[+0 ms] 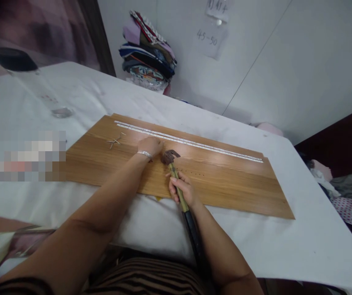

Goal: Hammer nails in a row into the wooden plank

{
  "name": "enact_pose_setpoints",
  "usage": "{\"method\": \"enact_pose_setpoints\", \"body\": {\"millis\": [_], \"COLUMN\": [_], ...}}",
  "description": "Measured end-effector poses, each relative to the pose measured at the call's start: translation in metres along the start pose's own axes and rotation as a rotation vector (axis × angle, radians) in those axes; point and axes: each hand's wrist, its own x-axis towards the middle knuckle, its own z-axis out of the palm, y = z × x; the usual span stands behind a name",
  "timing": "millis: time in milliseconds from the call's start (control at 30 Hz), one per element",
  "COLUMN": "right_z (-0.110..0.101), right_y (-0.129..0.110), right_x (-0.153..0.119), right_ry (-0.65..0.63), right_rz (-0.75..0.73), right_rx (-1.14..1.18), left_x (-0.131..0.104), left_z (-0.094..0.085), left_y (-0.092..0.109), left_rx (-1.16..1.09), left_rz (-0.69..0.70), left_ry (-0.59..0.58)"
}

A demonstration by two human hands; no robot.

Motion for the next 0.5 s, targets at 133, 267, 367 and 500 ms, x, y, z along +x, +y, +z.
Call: {"method": "enact_pose_setpoints", "body": {"millis": [133,267,367,500], "right_z": [0.0003,-0.0005,-0.001,-0.0008], "right_y": [-0.0008,-0.0004,-0.0004,-0.0012], "right_x": [0.0002,0.0,-0.0003,-0.0006], "right_ry": [-0.006,-0.016,-0.015,-0.026], "right_rz": [0.017,0.007,0.003,0.018], "right_rx": [-0.005,-0.011,-0.012,-0.027], "left_x": [0.0001,-0.0004,-0.0006,-0.0004], "left_z": [0.0,-0.0001,0.0004,0.0004], "left_y": [0.0005,0.0009,0.0006,0.0001], "left_rx": [-0.009,-0.018,-0.021,-0.018], "left_rz": [0.001,-0.011,-0.013,-0.007], "left_ry": [0.0,-0.005,0.001,-0.007]}}
